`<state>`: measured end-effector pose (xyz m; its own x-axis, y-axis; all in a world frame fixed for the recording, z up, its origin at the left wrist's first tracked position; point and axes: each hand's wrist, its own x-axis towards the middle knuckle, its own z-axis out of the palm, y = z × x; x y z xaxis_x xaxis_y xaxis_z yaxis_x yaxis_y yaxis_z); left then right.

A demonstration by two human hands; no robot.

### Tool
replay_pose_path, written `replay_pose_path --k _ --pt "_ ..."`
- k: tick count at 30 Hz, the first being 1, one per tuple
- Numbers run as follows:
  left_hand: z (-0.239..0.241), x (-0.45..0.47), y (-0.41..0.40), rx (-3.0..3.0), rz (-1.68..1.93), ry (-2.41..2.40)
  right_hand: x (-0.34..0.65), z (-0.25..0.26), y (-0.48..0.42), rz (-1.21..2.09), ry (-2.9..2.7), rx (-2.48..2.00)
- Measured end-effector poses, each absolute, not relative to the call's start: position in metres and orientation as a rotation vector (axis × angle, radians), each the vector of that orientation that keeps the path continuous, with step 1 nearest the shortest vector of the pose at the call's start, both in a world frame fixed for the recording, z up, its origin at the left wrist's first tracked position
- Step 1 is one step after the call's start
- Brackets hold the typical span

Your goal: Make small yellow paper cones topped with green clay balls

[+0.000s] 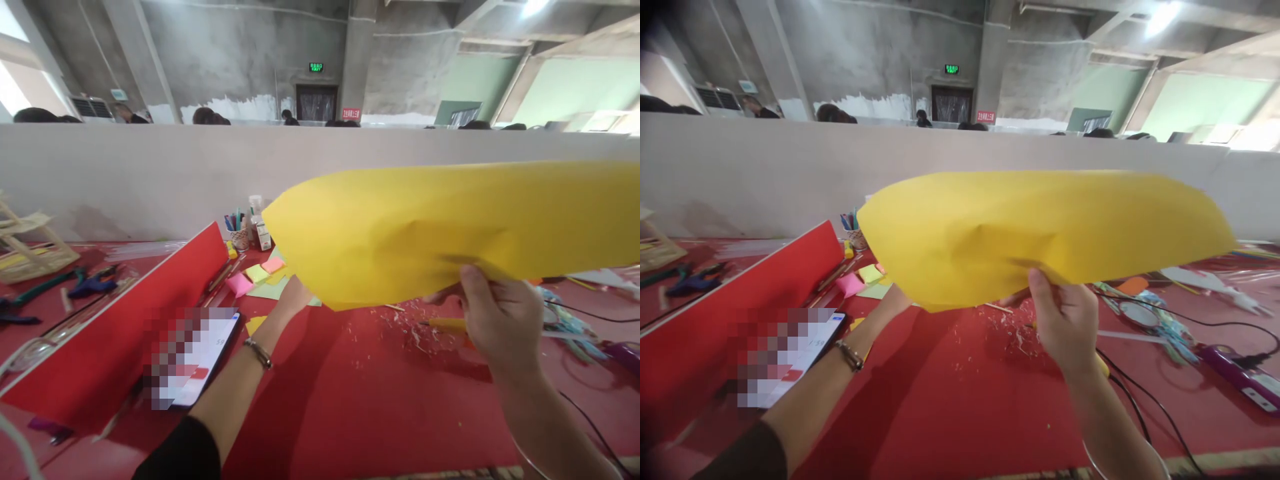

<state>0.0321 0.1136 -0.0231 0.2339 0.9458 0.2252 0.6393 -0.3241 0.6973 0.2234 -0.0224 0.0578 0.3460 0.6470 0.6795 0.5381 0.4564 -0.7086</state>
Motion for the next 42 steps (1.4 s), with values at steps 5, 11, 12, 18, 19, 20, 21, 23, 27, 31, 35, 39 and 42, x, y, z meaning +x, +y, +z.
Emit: replay_pose_path --k 5,11,12,18,19,20,21,23,27,31,35,39,42 --pt "-0.02 0.042 0.111 1.808 0.93 1.246 0.232 0.034 -0.031 0.29 -1.165 -1.252" --pt "-0.017 0.0 0.064 1.205 0.904 0.969 0.225 -0.03 -0.044 0.604 -0.888 -1.392" --pt "-0.017 -0.009 0.055 0.96 0.89 0.901 0.22 -0.041 -0.048 0.688 -0.835 -1.411" --pt "-0.028 -0.037 0.008 0.557 0.986 1.131 0.198 -0.076 -0.067 1.141 -0.696 -1.381" --pt "-0.031 -0.039 0.002 0.57 0.998 1.151 0.199 -0.075 -0.067 1.187 -0.662 -1.36" --pt "-0.033 -0.04 -0.003 0.581 1.009 1.157 0.201 -0.072 -0.066 1.228 -0.624 -1.335" --pt "-0.036 -0.042 -0.008 0.579 1.021 1.159 0.203 -0.069 -0.064 1.263 -0.589 -1.313" --pt "-0.04 -0.044 -0.014 0.553 1.012 1.162 0.208 -0.062 -0.058 1.275 -0.535 -1.34" --pt "-0.045 -0.045 -0.017 0.431 0.94 1.238 0.207 -0.054 -0.048 1.029 -0.56 -1.415" --pt "-0.043 -0.041 -0.014 0.355 1.007 1.227 0.2 -0.055 -0.049 0.96 -0.529 -1.383" --pt "-0.036 -0.038 -0.012 0.412 0.952 1.233 0.2 -0.054 -0.054 1.026 -0.36 -1.399" --pt "-0.039 -0.043 -0.015 0.459 0.887 1.344 0.203 -0.052 -0.055 1.063 -0.405 -1.431" --pt "-0.045 -0.047 -0.018 0.423 0.884 1.36 0.205 -0.052 -0.054 1.068 -0.417 -1.42"
